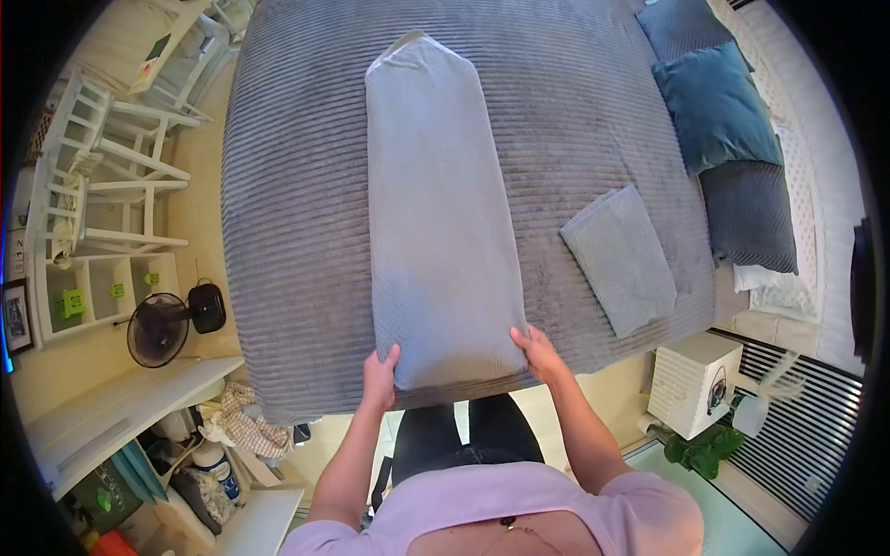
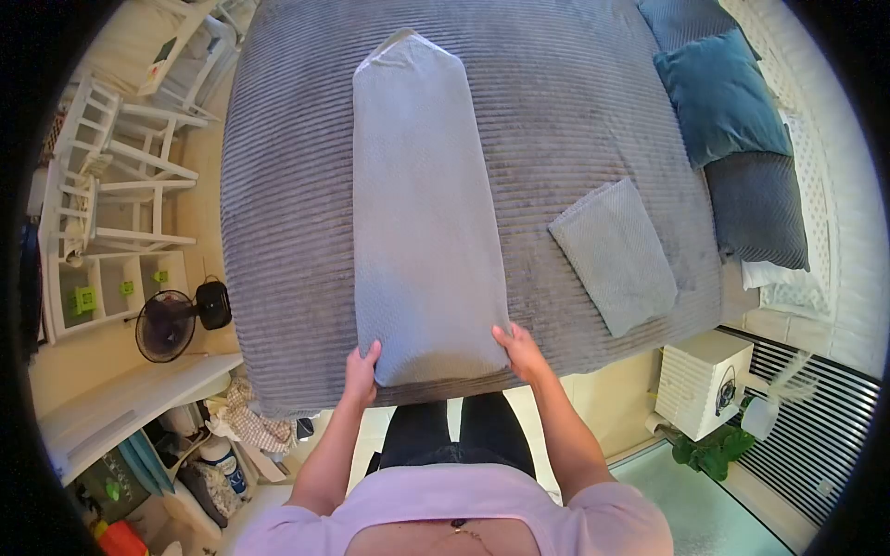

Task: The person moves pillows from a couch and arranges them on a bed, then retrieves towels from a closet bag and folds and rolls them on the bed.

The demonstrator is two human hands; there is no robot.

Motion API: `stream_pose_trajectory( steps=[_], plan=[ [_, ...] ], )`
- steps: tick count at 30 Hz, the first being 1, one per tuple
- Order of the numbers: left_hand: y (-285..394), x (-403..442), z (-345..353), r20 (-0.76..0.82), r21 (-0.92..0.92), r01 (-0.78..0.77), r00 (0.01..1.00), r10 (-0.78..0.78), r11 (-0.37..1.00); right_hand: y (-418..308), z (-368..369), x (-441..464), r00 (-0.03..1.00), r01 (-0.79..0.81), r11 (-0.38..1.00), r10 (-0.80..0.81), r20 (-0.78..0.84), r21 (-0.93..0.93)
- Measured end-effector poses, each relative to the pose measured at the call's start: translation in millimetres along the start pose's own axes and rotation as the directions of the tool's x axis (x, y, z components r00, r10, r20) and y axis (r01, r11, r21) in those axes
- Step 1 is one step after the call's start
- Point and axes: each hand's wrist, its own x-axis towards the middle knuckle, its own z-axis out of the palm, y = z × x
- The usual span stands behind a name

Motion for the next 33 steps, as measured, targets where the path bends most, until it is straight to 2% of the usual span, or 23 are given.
stream_pose_trajectory(
  steps=[3, 4, 6, 7, 8, 9, 10, 11, 12, 13, 14, 15, 16, 17, 18, 21, 22, 25, 27, 28, 31, 32, 33],
  plan=[
    [-25.7, -26.5, -17.5, 0.007, -0.019, 0.106, 0.994, -0.106, 0.994, 38.6, -17.4, -14.5, 0.999, -0.038, 0.998, 0.039, 0.034, -0.052],
    [-35.0, -33.5, -26.0, 0.001, 0.047, 0.178, 0.984, -0.178, 0.983, 50.6, -25.3, -14.0, 0.998, -0.038, 0.997, 0.042, 0.055, -0.07],
    [-45.1, -36.2, -40.7, -0.027, 0.178, 0.315, 0.949, -0.315, 0.932, 67.1, -46.8, -6.5, 0.994, -0.055, 0.95, 0.082, 0.076, -0.308],
    [-25.8, -31.5, -37.1, -0.036, 0.535, 0.215, 0.972, -0.232, 0.817, 48.6, -36.7, -7.9, 0.991, -0.057, 0.904, 0.102, 0.084, -0.423],
    [-1.6, -24.8, -36.5, -0.015, 0.814, 0.099, 0.989, -0.15, 0.573, 17.0, -37.6, -7.3, 0.973, -0.181, 0.718, 0.229, -0.017, -0.672],
    [20.5, -8.8, -32.8, 0.036, 0.971, -0.016, 0.996, -0.078, 0.238, 3.4, -47.6, 17.5, 0.999, 0.024, 0.616, -0.046, -0.005, -0.787],
    [33.7, 16.0, -29.6, 0.065, 0.884, -0.141, 0.981, 0.18, 0.446, -9.5, -57.4, 41.8, 0.95, 0.192, 0.447, -0.308, 0.051, -0.873],
    [50.8, 44.6, -24.8, 0.029, 0.749, -0.302, 0.904, 0.426, 0.59, -50.8, -44.2, 61.4, 0.816, 0.366, 0.411, -0.573, 0.075, -0.835],
    [80.0, 82.1, -16.1, -0.015, 0.745, -0.24, 0.926, 0.377, 0.622, -89.1, -36.4, 93.8, 0.737, 0.434, 0.399, -0.673, 0.063, -0.808],
    [95.7, 125.1, -0.5, -0.005, 0.486, -0.398, 0.889, 0.458, 0.778, -129.0, -25.1, 128.5, 0.691, 0.501, 0.413, -0.72, 0.065, -0.761],
    [123.3, 156.4, 22.1, -0.052, 0.327, -0.29, 0.945, 0.324, 0.899, -162.1, -15.0, 169.8, 0.675, 0.582, 0.479, -0.735, 0.062, -0.657],
    [145.5, 190.6, 40.3, -0.043, 0.333, -0.246, 0.96, 0.276, 0.91, -189.0, 2.7, 210.3, 0.647, 0.675, 0.571, -0.762, 0.003, -0.467],
    [159.7, 235.7, 45.0, 0.104, 0.424, -0.384, 0.92, 0.377, 0.82, -216.9, 14.0, 243.7, 0.751, 0.624, 0.714, -0.661, -0.01, -0.318],
    [181.8, 264.6, 62.0, 0.126, 0.532, -0.308, 0.95, 0.286, 0.788, -240.0, 18.7, 279.9, 0.721, 0.64, 0.633, -0.69, 0.059, -0.435],
    [190.4, 287.3, 88.5, 0.159, 0.378, -0.504, 0.861, 0.482, 0.776, -259.4, 35.4, 289.8, 0.777, 0.612, 0.733, -0.627, 0.055, -0.298],
    [225.7, 323.7, 132.9, 0.081, 0.089, -0.339, 0.939, 0.333, 0.936, -296.7, 76.0, 285.3, 0.898, 0.433, 0.901, -0.429, 0.101, -0.017],
    [234.9, 324.4, 141.8, 0.093, 0.032, -0.276, 0.958, 0.272, 0.961, -295.6, 72.8, 293.6, 0.884, 0.466, 0.883, -0.461, 0.077, -0.058],
    [246.1, 338.9, 138.4, -0.069, 0.257, -0.539, 0.818, 0.571, 0.802, -301.6, 56.1, 315.9, 0.786, 0.61, 0.778, -0.618, -0.014, -0.15],
    [249.5, 343.8, 127.7, -0.096, 0.576, -0.561, 0.676, 0.731, 0.594, -307.4, 36.0, 326.7, 0.65, 0.733, 0.657, -0.753, -0.1, -0.178],
    [251.2, 350.6, 117.4, -0.078, 0.714, -0.528, 0.593, 0.801, 0.46, -310.2, 33.7, 326.2, 0.677, 0.715, 0.676, -0.733, -0.067, -0.177],
    [279.0, 380.4, 110.7, -0.067, 0.389, -0.514, 0.812, 0.58, 0.764, -332.7, 35.1, 314.8, 0.882, 0.471, 0.88, -0.471, -0.015, 0.061],
    [286.2, 376.5, 117.1, -0.078, 0.289, -0.42, 0.885, 0.458, 0.861, -335.0, 38.6, 311.2, 0.843, 0.532, 0.842, -0.536, -0.033, -0.088],
    [291.7, 369.3, 124.5, -0.047, 0.494, -0.458, 0.835, 0.549, 0.739, -336.8, 43.3, 309.3, 0.799, 0.577, 0.782, -0.6, -0.037, -0.236]
  ],
)
